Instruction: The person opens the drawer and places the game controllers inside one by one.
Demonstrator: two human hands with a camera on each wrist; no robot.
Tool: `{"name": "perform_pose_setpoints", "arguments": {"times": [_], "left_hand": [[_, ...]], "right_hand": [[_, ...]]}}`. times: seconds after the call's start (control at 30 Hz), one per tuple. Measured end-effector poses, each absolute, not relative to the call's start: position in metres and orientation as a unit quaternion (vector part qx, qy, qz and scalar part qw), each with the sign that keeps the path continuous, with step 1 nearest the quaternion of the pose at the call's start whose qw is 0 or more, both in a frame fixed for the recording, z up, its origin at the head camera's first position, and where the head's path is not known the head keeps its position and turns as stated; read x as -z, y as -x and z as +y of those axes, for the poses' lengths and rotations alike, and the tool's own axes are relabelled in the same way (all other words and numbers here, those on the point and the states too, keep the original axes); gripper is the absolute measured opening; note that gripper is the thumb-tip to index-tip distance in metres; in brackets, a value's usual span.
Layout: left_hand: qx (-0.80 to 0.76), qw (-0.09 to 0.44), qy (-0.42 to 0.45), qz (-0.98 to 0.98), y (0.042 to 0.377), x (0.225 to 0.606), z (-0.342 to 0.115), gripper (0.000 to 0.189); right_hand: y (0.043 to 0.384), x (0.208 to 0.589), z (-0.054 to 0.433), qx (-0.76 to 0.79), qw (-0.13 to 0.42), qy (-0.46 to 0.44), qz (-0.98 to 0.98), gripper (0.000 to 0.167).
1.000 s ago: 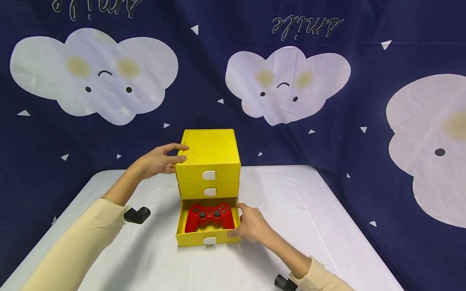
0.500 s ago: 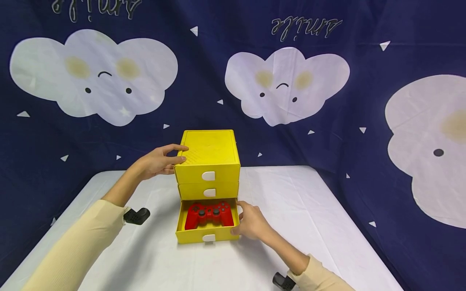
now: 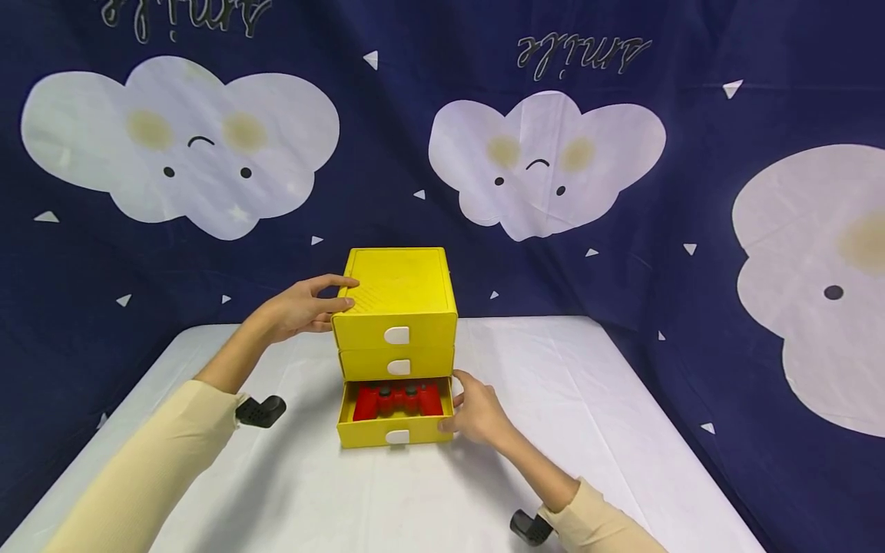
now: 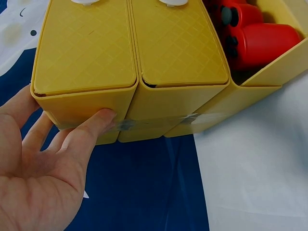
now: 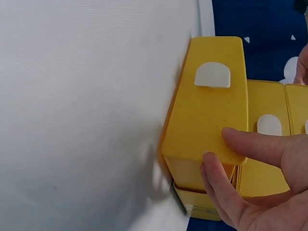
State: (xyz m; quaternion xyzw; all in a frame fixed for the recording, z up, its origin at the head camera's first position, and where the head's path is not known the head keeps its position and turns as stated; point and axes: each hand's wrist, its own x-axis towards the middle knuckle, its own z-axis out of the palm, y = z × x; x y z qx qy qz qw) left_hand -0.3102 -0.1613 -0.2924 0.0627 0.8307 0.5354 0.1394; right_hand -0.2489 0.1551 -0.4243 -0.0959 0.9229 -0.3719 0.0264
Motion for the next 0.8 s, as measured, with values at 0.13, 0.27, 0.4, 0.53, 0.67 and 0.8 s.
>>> {"name": "perform_pose_setpoints", "arguments": {"times": [0.13,0.27,0.4,0.53,0.67,0.8], "left_hand": [[-0.533,0.14,-0.062,0.832,0.311,0.292,-0.161,0.054],[-0.532,0.14,-0.059,0.833,0.31,0.291,-0.162,0.054],[-0.531,0.141,-0.061,0.833,0.311,0.291,-0.162,0.054],[-0.531,0.141,-0.065,0.833,0.312,0.291,-0.162,0.055],[-0.531,0.14,-0.064,0.833,0.312,0.292,-0.162,0.055],[-0.533,0.14,-0.062,0.832,0.311,0.293,-0.162,0.055]], "right_hand": [[0.251,0.423,0.155,0.368,0.033,0.093,0.925,0.096],[0.254,0.423,0.152,0.372,0.031,0.088,0.923,0.091],[0.256,0.422,0.151,0.381,0.017,0.078,0.921,0.082],[0.26,0.423,0.151,0.396,0.004,0.067,0.916,0.077],[0.265,0.427,0.151,0.412,-0.01,0.059,0.909,0.072],[0.271,0.429,0.151,0.409,-0.027,0.062,0.91,0.067]]}}
